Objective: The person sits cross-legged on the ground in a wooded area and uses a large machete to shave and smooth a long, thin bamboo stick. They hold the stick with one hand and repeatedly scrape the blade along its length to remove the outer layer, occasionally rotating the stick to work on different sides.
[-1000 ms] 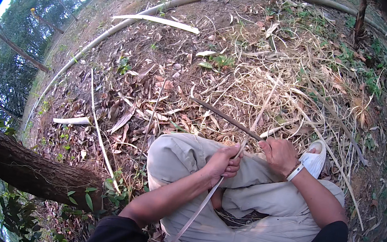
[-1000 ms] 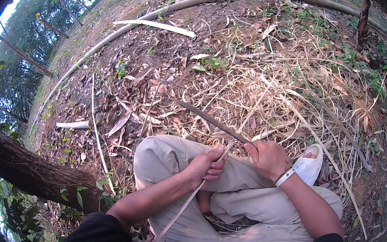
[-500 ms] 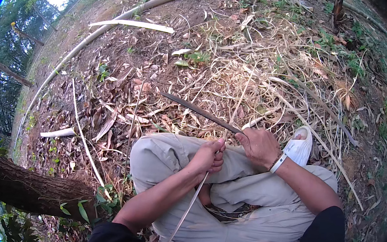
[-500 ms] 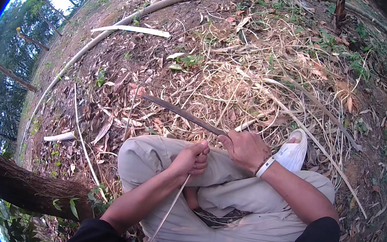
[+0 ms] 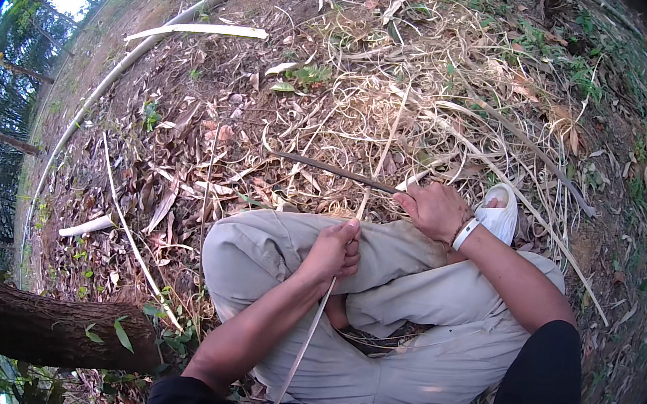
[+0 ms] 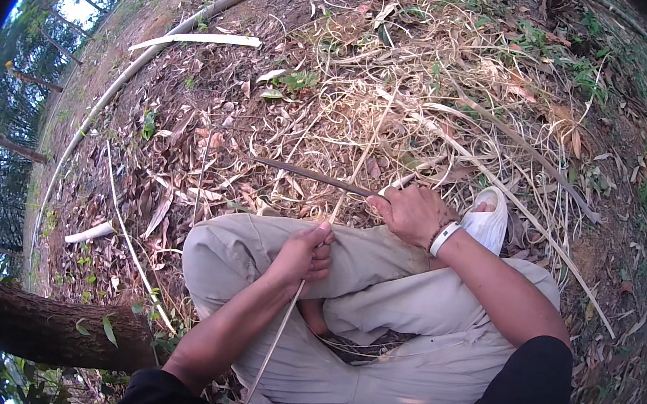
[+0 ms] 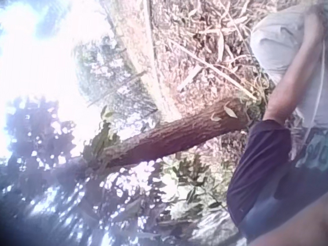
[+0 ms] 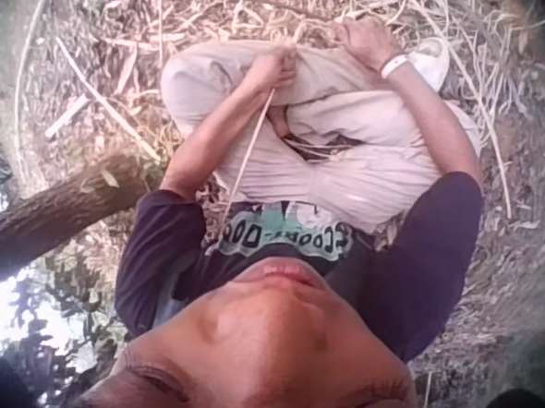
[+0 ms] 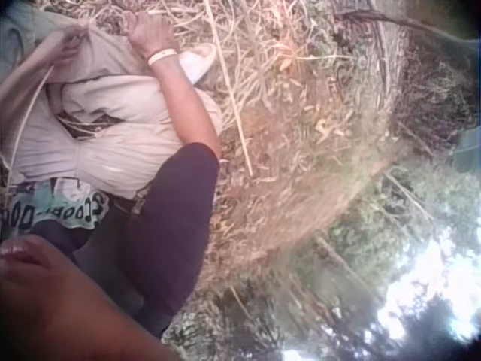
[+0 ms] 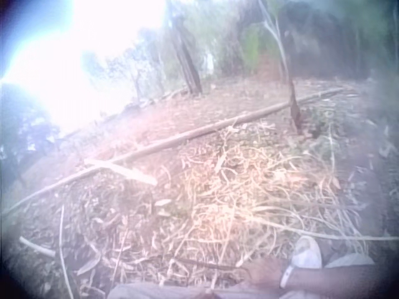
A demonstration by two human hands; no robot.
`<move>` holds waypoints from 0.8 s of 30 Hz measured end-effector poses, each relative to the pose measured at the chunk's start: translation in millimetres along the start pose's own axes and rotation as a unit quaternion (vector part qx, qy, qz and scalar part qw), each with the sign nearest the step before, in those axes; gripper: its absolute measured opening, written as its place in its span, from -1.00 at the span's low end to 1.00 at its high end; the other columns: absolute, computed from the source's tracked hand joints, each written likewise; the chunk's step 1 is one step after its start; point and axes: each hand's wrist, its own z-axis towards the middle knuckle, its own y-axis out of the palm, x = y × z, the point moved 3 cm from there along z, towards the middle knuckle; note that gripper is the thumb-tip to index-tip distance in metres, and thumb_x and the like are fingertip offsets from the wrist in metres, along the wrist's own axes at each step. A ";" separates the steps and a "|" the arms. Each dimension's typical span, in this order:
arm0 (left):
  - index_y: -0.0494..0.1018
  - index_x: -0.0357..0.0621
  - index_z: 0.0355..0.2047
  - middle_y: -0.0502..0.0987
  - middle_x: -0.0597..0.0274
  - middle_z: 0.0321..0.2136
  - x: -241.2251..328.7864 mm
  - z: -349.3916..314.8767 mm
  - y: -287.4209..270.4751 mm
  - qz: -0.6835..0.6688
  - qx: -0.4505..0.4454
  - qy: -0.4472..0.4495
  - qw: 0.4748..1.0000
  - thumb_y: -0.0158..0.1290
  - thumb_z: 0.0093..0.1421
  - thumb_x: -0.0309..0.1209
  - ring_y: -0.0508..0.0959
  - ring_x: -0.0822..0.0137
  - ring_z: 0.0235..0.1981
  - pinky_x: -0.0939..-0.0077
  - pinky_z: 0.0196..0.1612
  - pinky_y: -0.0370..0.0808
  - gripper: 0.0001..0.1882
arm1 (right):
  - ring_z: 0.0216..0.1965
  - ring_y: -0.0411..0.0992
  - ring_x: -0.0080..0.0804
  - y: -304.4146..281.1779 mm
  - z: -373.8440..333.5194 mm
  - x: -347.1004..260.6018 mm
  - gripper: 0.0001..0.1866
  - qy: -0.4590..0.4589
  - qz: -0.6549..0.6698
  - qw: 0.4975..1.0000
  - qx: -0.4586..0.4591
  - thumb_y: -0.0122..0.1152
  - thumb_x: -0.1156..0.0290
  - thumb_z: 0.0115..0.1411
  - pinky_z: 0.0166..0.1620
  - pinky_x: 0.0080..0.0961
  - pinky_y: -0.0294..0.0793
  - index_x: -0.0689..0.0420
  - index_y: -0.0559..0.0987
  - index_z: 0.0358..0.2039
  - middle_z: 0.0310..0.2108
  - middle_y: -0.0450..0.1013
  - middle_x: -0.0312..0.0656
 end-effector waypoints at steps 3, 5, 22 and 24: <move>0.25 -0.03 -0.42 0.04 0.55 -0.74 5.6 1.7 -1.8 -0.007 -0.011 0.020 1.000 -0.17 0.44 -0.19 -0.01 0.62 -0.81 0.67 -0.79 -0.07 -0.70 | -0.54 0.52 0.10 -7.5 2.3 -14.8 -0.42 -0.041 -0.015 0.998 0.044 -0.14 -0.12 0.36 -0.44 -0.05 0.53 0.15 0.50 -0.47 -0.65 0.48 0.06; 0.25 -0.03 -0.43 0.04 0.55 -0.75 1.0 -1.9 -3.6 -0.009 -0.005 0.004 1.000 -0.17 0.44 -0.19 -0.01 0.63 -0.81 0.67 -0.79 -0.07 -0.71 | -0.54 0.51 0.10 -10.0 -5.5 -24.0 -0.43 -0.073 -0.023 0.997 0.027 -0.15 -0.11 0.37 -0.43 -0.08 0.54 0.13 0.54 -0.46 -0.63 0.49 0.06; 0.22 -0.02 -0.42 0.04 0.56 -0.74 2.3 -68.6 -26.1 -0.037 0.001 -0.017 0.999 -0.19 0.44 -0.14 -0.01 0.66 -0.81 0.72 -0.82 -0.06 -0.68 | -0.58 0.48 0.06 -8.7 -9.6 -12.3 -0.48 -0.092 -0.015 0.995 0.042 -0.07 -0.12 0.32 -0.47 -0.07 0.48 0.07 0.51 -0.51 -0.66 0.45 -0.03; 0.22 -0.01 -0.43 0.04 0.56 -0.74 -6.0 -83.0 -25.3 -0.003 0.003 -0.032 0.999 -0.18 0.44 -0.13 0.00 0.65 -0.81 0.73 -0.82 -0.05 -0.68 | -0.57 0.50 0.06 -13.5 -10.2 -9.4 -0.43 -0.125 -0.052 0.989 0.053 -0.12 -0.17 0.32 -0.46 -0.09 0.50 0.08 0.54 -0.48 -0.68 0.46 -0.03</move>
